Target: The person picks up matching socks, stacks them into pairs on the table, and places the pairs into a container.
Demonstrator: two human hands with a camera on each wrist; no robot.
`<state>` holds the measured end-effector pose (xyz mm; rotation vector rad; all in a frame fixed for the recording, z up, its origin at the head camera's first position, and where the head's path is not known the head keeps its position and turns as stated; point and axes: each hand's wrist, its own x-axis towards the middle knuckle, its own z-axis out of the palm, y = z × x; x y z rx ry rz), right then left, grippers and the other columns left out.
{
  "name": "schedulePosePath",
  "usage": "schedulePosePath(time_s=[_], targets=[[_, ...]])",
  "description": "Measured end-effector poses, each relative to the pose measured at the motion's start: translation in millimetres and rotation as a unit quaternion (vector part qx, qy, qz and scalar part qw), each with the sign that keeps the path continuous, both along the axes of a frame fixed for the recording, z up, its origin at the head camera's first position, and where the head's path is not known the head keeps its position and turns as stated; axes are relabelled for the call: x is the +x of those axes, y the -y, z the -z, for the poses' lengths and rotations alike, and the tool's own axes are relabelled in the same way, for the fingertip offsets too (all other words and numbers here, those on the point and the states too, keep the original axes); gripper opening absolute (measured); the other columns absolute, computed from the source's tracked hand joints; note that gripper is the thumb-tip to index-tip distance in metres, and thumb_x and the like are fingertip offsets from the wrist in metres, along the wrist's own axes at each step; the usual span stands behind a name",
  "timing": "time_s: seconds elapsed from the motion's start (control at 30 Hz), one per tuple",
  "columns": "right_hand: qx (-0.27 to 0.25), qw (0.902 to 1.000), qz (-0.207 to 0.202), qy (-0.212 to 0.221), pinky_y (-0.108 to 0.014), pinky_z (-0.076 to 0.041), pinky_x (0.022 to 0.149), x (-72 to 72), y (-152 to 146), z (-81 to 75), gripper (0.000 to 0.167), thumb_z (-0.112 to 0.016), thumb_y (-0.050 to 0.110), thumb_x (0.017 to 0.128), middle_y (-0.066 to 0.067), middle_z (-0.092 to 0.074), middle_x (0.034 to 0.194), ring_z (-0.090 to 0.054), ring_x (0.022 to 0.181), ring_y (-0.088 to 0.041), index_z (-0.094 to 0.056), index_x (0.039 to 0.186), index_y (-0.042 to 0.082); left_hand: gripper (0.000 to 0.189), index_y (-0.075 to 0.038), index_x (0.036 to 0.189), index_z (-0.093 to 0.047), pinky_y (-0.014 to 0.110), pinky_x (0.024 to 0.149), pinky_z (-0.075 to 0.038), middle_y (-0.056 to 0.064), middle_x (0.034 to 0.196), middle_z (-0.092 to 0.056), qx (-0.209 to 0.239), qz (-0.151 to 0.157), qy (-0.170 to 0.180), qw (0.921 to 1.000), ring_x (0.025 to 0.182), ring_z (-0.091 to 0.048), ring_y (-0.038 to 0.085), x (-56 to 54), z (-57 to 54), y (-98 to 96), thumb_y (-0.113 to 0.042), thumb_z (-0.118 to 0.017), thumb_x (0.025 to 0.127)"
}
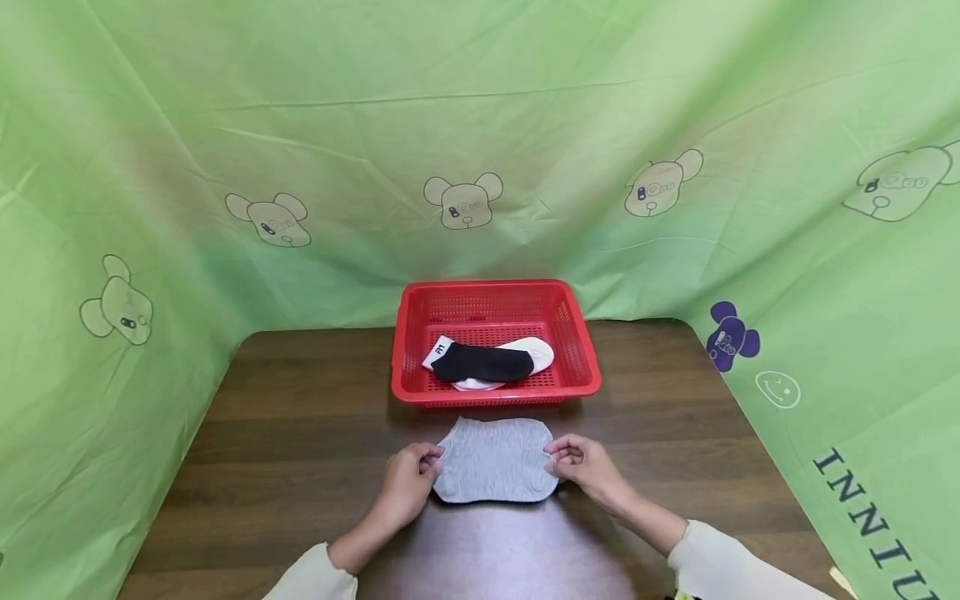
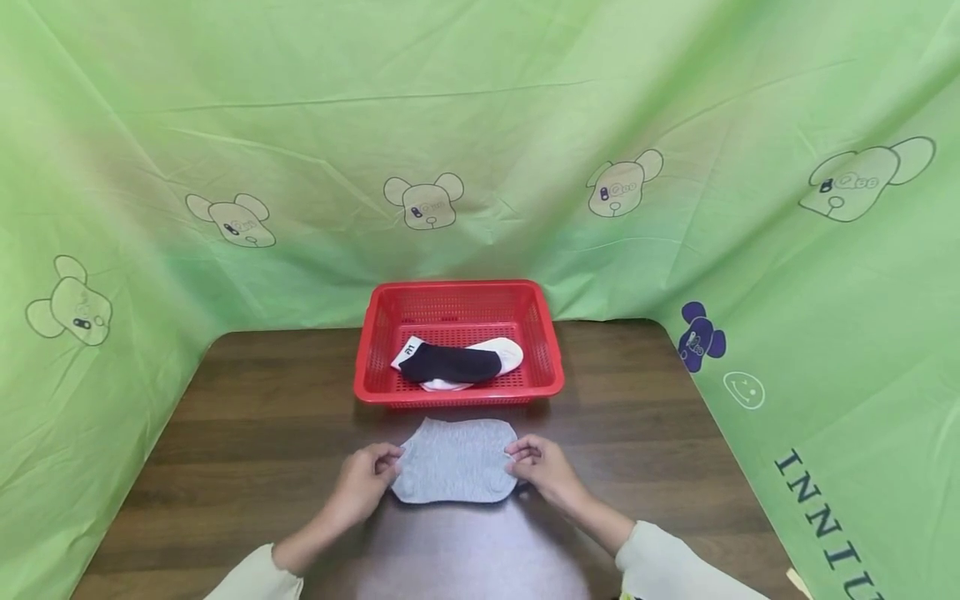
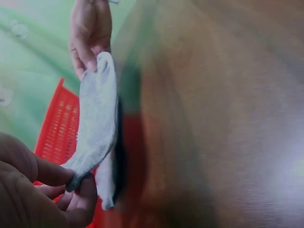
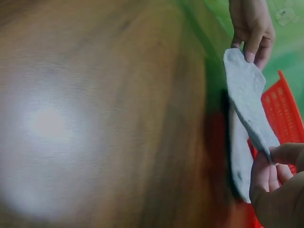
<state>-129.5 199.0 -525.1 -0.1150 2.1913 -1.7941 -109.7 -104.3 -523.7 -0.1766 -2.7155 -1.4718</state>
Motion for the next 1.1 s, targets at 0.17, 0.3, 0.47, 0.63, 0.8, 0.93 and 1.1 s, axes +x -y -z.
schedulePosePath(time_s=[0.17, 0.3, 0.47, 0.63, 0.8, 0.93, 1.1], targets=[[-0.023, 0.9976, 0.049, 0.044, -0.018, -0.054, 0.074, -14.1, 1.8, -1.7, 0.035, -0.069, -0.001, 0.089, -0.003, -0.068, 0.089, -0.063, 0.079, -0.004, -0.059, 0.119, -0.018, 0.016, 0.003, 0.098, -0.075, 0.024, 0.068, -0.052, 0.008, 0.082, -0.071, -0.009, -0.022, 0.007, 0.9997, 0.075, -0.063, 0.013, -15.3, -2.8, -3.5, 0.007, -0.068, 0.085], [-0.053, 0.9906, 0.097, 0.081, -0.019, -0.056, 0.074, -22.9, 1.4, 2.9, 0.034, -0.069, -0.002, 0.091, 0.003, -0.069, 0.085, -0.064, 0.077, -0.003, -0.059, 0.120, -0.016, 0.014, 0.001, 0.098, -0.076, 0.024, 0.067, -0.051, 0.008, 0.081, -0.071, -0.013, -0.039, 0.020, 0.9990, 0.075, -0.064, 0.013, -26.2, 3.5, -6.9, 0.005, -0.068, 0.086], [-0.051, 0.9888, 0.121, 0.072, -0.020, -0.057, 0.073, -33.1, 1.7, 9.8, 0.031, -0.069, -0.003, 0.090, 0.001, -0.069, 0.082, -0.064, 0.075, -0.003, -0.060, 0.117, -0.016, 0.012, 0.001, 0.097, -0.076, 0.025, 0.066, -0.051, 0.008, 0.080, -0.071, -0.025, -0.051, 0.009, 0.9983, 0.072, -0.063, 0.013, -36.7, 14.9, -10.0, 0.004, -0.070, 0.087], [-0.019, 0.9896, 0.136, 0.044, -0.019, -0.056, 0.070, -42.2, 5.6, 15.9, 0.027, -0.072, -0.004, 0.088, -0.003, -0.067, 0.082, -0.062, 0.072, -0.004, -0.061, 0.109, -0.016, 0.009, 0.001, 0.093, -0.075, 0.026, 0.065, -0.051, 0.008, 0.078, -0.069, -0.044, -0.063, -0.017, 0.9969, 0.072, -0.063, 0.015, -43.0, 24.4, -10.8, 0.005, -0.073, 0.085], [0.033, 0.9872, 0.154, 0.023, -0.017, -0.052, 0.065, -45.7, 8.2, 23.7, 0.024, -0.075, -0.004, 0.084, -0.007, -0.068, 0.082, -0.059, 0.069, -0.004, -0.063, 0.103, -0.014, 0.010, 0.002, 0.091, -0.074, 0.028, 0.066, -0.052, 0.008, 0.077, -0.066, -0.078, -0.059, -0.056, 0.9936, 0.071, -0.063, 0.018, -43.7, 31.6, -12.4, 0.008, -0.074, 0.082], [0.080, 0.9835, 0.162, -0.013, -0.016, -0.049, 0.063, -45.0, 10.1, 27.2, 0.025, -0.078, -0.004, 0.081, -0.013, -0.068, 0.084, -0.058, 0.068, -0.004, -0.064, 0.099, -0.012, 0.010, 0.003, 0.091, -0.073, 0.032, 0.070, -0.052, 0.009, 0.078, -0.064, -0.100, -0.059, -0.086, 0.9895, 0.074, -0.062, 0.022, -43.0, 34.8, -15.9, 0.008, -0.073, 0.082], [0.125, 0.9772, 0.161, -0.059, -0.016, -0.049, 0.066, -44.0, 11.9, 28.2, 0.026, -0.080, -0.001, 0.081, -0.019, -0.069, 0.088, -0.058, 0.071, -0.005, -0.064, 0.099, -0.010, 0.012, 0.004, 0.095, -0.072, 0.040, 0.076, -0.046, 0.012, 0.082, -0.063, -0.118, -0.067, -0.090, 0.9866, 0.080, -0.058, 0.029, -41.9, 35.1, -20.9, 0.001, -0.074, 0.084]])
